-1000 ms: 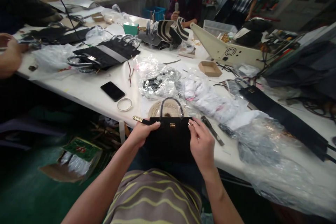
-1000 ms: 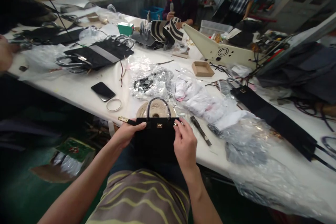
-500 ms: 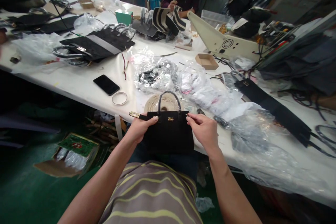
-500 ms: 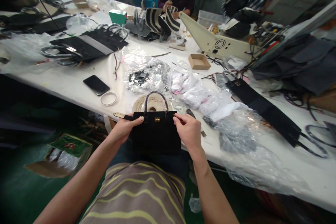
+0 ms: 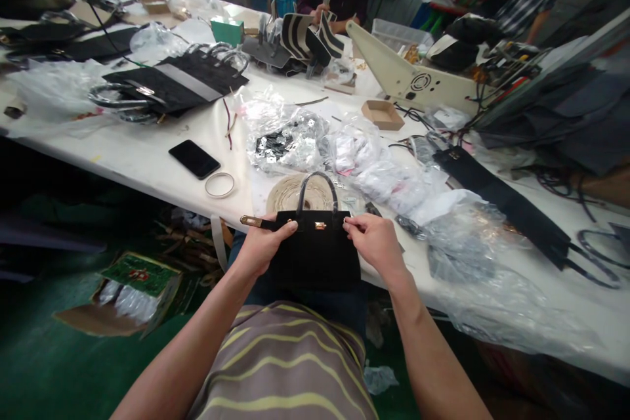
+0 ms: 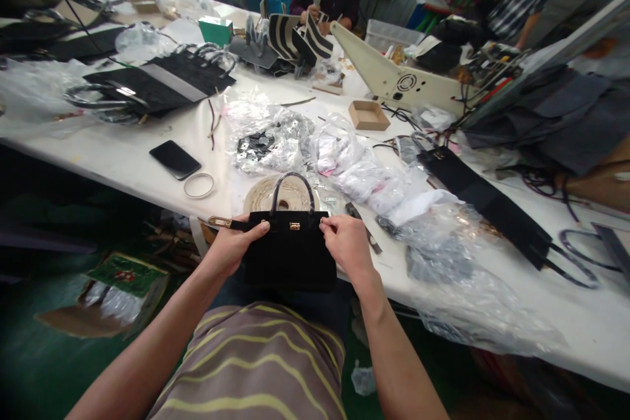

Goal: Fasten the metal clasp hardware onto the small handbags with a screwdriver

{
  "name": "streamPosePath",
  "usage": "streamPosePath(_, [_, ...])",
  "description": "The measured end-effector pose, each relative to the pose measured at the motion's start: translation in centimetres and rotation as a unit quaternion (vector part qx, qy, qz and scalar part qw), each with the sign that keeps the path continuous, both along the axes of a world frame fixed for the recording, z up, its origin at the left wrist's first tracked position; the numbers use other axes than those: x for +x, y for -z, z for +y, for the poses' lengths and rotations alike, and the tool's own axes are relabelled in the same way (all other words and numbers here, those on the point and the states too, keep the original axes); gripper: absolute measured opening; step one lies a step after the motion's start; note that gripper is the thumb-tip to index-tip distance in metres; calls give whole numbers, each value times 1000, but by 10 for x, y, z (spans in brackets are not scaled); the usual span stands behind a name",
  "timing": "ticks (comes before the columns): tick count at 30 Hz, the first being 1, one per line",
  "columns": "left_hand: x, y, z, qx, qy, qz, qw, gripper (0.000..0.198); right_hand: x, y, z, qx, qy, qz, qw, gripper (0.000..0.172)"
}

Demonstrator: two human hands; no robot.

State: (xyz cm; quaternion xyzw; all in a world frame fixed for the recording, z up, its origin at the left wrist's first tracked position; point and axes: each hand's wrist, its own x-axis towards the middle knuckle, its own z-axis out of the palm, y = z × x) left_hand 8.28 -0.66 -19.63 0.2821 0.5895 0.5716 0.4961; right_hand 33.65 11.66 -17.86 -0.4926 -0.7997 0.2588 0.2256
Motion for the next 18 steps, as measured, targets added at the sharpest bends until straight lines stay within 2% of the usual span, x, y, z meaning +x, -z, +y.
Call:
streamPosePath(5, [13,1,1,18,-25,15,999,34,-4,6,-1,49,-24,-84,995,18])
streamPosePath(9, [15,-6,1,19,-32,-1,999,37,3,14,-19,72,-21,-8,997,25])
streamPosePath(11, [12,-9,-1,12,-26,-24,999,40,12,21,-31,80,50,43,995,32])
streamPosePath(12, [9,-10,-3,11,-18,-40,999,42,16,24,-37,74,119,73,987,52])
streamPosePath(14, [4,-13,-7,10,-2,-68,998,45,24,28,-49,16,254,134,958,108])
streamPosePath(15, [2,-14,-9,9,7,-77,997,46,27,28,-54,-37,285,166,943,126])
streamPosePath(16, [1,-15,-10,7,18,-82,996,47,28,27,-57,-102,277,196,935,130])
streamPosePath(17, [1,-16,-10,5,27,-85,996,48,28,24,-60,-163,240,220,931,121])
streamPosePath(18, [2,-17,-10,3,36,-87,996,47,27,19,-61,-206,195,236,929,103])
